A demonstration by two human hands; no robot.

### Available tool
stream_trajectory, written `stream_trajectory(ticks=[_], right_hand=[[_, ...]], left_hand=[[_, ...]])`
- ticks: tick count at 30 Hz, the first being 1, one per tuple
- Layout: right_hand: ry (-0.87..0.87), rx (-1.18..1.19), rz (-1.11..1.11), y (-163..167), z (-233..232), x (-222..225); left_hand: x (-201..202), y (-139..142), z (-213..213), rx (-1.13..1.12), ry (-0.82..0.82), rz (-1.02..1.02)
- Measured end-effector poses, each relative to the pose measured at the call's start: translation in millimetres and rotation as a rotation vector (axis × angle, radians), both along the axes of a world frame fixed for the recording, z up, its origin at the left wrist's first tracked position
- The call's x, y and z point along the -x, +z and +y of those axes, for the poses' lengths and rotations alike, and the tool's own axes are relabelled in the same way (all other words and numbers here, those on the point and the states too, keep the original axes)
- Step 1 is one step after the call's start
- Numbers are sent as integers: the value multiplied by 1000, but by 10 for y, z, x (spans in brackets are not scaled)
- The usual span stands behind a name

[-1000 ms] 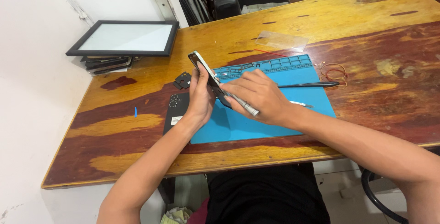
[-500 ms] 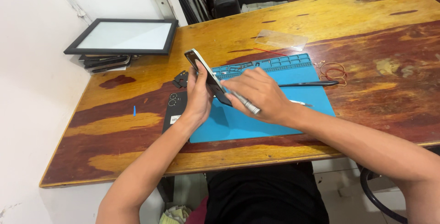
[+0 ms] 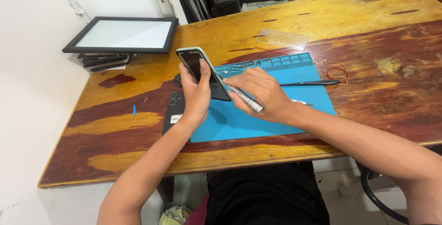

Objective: The person uses a screwdriver to remove screws from a disassembled smartphone, then uses a marker to write on the back of a phone case and on the side of the phone. The person handles multiple phone parts and tools on a workbench.

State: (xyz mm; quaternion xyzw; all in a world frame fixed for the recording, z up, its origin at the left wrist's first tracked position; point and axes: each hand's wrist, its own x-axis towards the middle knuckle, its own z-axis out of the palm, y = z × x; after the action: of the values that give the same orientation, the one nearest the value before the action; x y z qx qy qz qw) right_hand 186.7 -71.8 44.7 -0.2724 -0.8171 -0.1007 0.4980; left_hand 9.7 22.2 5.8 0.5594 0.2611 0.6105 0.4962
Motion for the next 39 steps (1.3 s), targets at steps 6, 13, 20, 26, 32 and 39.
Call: stream_trajectory(ticks=[6, 13, 20, 26, 32, 39], right_hand=[[17, 62, 14, -11, 1, -3], [63, 130, 134, -82, -9, -5], [221, 842, 575, -233, 221, -36], [262, 916, 714, -299, 287, -46], [116, 693, 450, -332, 238, -42], [42, 497, 965, -346, 561, -284]], left_hand=[[-7, -10, 10, 45, -33, 13], [-13, -80, 57, 133, -136, -64], [-75, -87, -110, -63, -225, 68], [-142, -75, -197, -5, -156, 101], [-182, -120, -130, 33, -153, 90], [-70, -86, 31, 110, -74, 240]])
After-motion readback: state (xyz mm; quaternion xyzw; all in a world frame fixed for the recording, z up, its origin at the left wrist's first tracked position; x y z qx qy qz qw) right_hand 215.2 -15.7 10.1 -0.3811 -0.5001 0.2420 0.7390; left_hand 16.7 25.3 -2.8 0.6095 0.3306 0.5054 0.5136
